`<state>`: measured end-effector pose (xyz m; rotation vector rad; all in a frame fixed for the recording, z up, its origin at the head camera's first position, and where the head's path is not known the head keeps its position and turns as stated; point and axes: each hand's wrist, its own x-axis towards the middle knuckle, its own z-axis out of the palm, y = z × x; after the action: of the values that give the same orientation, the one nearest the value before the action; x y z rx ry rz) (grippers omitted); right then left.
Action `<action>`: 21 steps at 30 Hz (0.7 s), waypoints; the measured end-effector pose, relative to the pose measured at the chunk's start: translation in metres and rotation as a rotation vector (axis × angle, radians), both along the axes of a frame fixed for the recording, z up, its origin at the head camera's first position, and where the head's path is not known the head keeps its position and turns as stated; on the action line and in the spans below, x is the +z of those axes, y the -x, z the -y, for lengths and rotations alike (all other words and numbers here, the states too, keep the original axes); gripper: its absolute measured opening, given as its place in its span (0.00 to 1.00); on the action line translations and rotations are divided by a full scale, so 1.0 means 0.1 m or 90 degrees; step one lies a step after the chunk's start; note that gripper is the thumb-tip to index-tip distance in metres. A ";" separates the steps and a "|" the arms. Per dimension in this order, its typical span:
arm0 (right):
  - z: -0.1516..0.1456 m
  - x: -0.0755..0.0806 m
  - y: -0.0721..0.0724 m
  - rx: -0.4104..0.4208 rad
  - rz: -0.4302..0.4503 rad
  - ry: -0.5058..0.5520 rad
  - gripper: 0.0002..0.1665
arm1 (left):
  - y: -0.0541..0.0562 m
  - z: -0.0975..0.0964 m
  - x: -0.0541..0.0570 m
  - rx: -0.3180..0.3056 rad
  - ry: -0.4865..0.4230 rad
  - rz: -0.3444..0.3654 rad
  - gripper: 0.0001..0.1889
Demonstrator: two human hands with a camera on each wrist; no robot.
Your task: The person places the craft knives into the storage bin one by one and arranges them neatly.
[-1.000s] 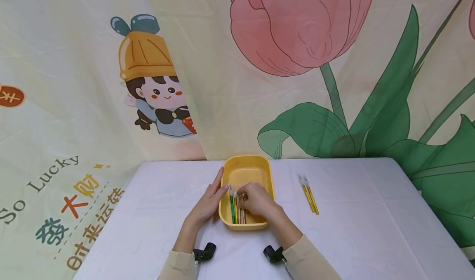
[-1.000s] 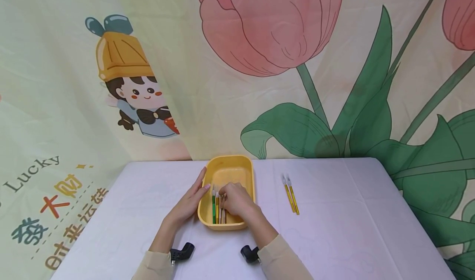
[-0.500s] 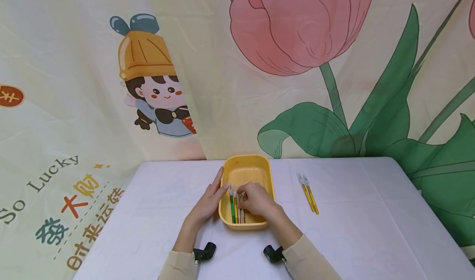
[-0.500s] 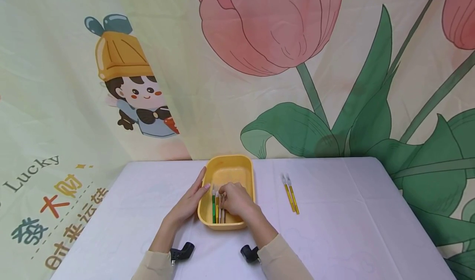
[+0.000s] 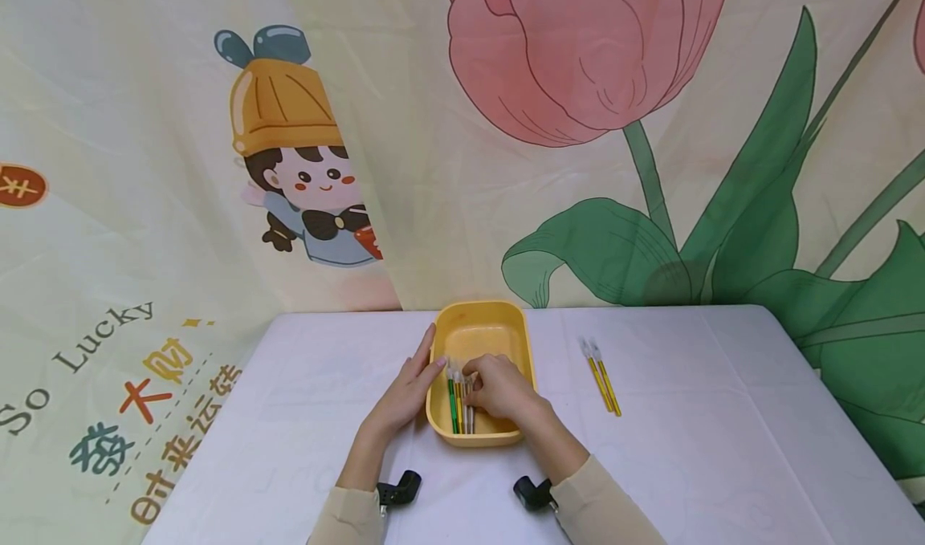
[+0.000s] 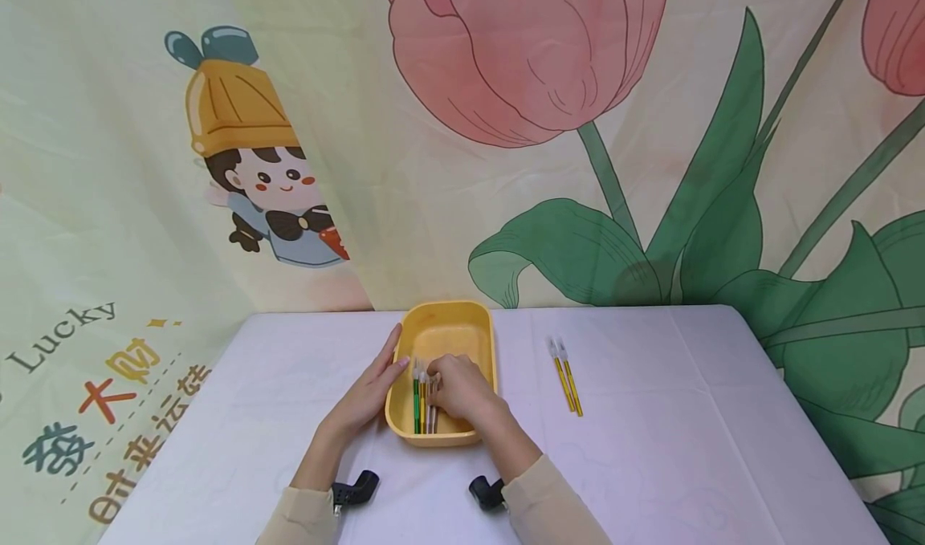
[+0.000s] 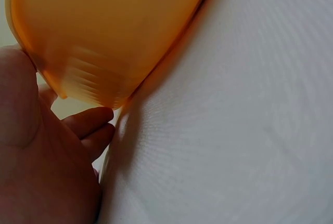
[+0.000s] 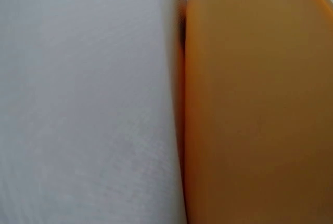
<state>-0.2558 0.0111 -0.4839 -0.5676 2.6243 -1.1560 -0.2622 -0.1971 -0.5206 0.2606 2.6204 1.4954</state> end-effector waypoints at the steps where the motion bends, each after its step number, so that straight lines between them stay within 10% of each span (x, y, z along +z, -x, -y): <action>1: 0.00 0.00 0.00 -0.001 -0.001 -0.001 0.23 | 0.00 0.00 0.00 0.001 0.000 0.002 0.34; 21: -0.05 0.09 0.01 -0.012 -0.059 0.007 0.24 | 0.00 0.00 -0.01 -0.003 -0.017 -0.005 0.34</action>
<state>-0.2568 0.0164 -0.4749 -0.6149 2.7074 -1.1775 -0.2620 -0.1975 -0.5214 0.2746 2.6055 1.5316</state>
